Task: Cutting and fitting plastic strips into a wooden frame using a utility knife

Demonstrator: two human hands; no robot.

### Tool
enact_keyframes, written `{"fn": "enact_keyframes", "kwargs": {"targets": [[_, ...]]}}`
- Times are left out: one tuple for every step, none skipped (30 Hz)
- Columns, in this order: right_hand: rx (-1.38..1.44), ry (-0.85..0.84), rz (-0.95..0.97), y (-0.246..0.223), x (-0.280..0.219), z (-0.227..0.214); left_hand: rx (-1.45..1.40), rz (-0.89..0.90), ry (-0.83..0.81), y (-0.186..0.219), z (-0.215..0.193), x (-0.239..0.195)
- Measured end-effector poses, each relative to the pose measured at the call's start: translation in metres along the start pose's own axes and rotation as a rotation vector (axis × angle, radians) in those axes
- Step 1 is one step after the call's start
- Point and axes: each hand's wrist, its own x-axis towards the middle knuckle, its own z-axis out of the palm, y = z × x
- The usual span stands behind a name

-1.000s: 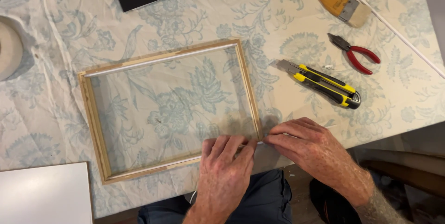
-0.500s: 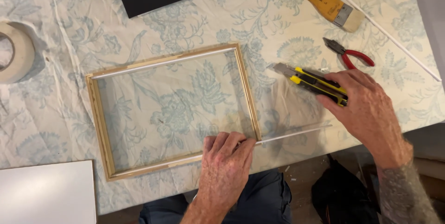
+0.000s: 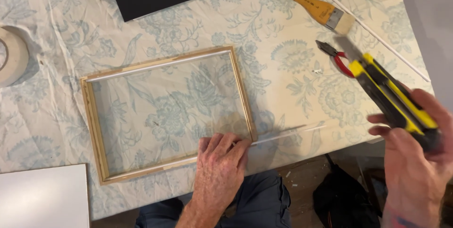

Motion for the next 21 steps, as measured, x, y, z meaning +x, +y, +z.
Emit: {"fn": "enact_keyframes", "kwargs": {"targets": [[0.000, 0.004, 0.000, 0.011, -0.002, -0.007, -0.001, 0.003, -0.002, 0.000, 0.001, -0.001], [0.080, 0.104, -0.006, 0.022, -0.003, -0.014, -0.001, -0.007, -0.015, 0.000, 0.002, -0.003], [0.162, 0.202, -0.019, 0.034, -0.004, -0.019, 0.000, -0.016, -0.022, -0.001, 0.003, -0.003], [0.164, 0.204, -0.023, 0.049, -0.006, -0.038, 0.001, -0.011, -0.019, -0.003, 0.004, -0.003], [0.324, 0.181, -0.047, 0.065, -0.008, -0.057, -0.007, -0.020, -0.058, -0.003, 0.004, -0.005], [0.484, 0.157, -0.070, 0.081, -0.011, -0.074, -0.016, -0.029, -0.096, -0.004, 0.004, -0.007], [0.486, 0.151, -0.063, 0.068, -0.017, -0.053, -0.012, -0.038, -0.098, -0.003, 0.003, -0.007], [0.410, 0.171, -0.057, 0.055, -0.023, -0.032, -0.007, -0.027, -0.078, -0.002, 0.002, -0.007], [0.337, 0.198, -0.061, 0.042, -0.028, -0.011, -0.002, -0.003, -0.055, -0.003, 0.002, -0.003], [0.341, 0.199, -0.063, 0.022, -0.038, -0.001, 0.001, -0.001, -0.054, -0.006, 0.005, -0.007], [0.140, 0.049, -0.043, 0.000, -0.048, 0.007, 0.000, -0.017, -0.072, -0.008, 0.009, -0.010], [-0.061, -0.100, -0.025, -0.021, -0.059, 0.016, 0.000, -0.034, -0.091, -0.010, 0.015, -0.014], [-0.061, -0.113, -0.020, -0.001, -0.055, 0.006, 0.002, -0.047, -0.090, -0.007, 0.011, -0.012], [-0.081, -0.090, 0.526, 0.019, -0.052, -0.005, 0.000, -0.032, -0.043, -0.005, 0.007, -0.009], [-0.094, -0.065, 1.071, 0.039, -0.048, -0.015, -0.003, -0.011, 0.001, -0.003, 0.004, -0.004], [-0.097, -0.070, 1.076, 0.027, -0.068, 0.002, -0.001, -0.018, -0.001, -0.002, 0.002, -0.004], [-0.252, -0.304, 0.433, 0.014, -0.087, 0.017, 0.009, -0.007, 0.018, -0.001, 0.001, -0.002], [-0.380, -0.520, -0.222, 0.002, -0.107, 0.033, 0.019, 0.003, 0.038, 0.000, 0.001, 0.000], [-0.382, -0.521, -0.216, 0.006, -0.111, 0.038, 0.016, 0.000, 0.033, 0.000, 0.000, 0.000], [-0.512, -0.506, -0.228, 0.010, -0.115, 0.042, 0.014, 0.001, 0.020, 0.000, -0.001, 0.001], [-0.641, -0.489, -0.240, 0.014, -0.119, 0.047, 0.014, 0.004, 0.008, 0.000, -0.002, 0.001]]}}
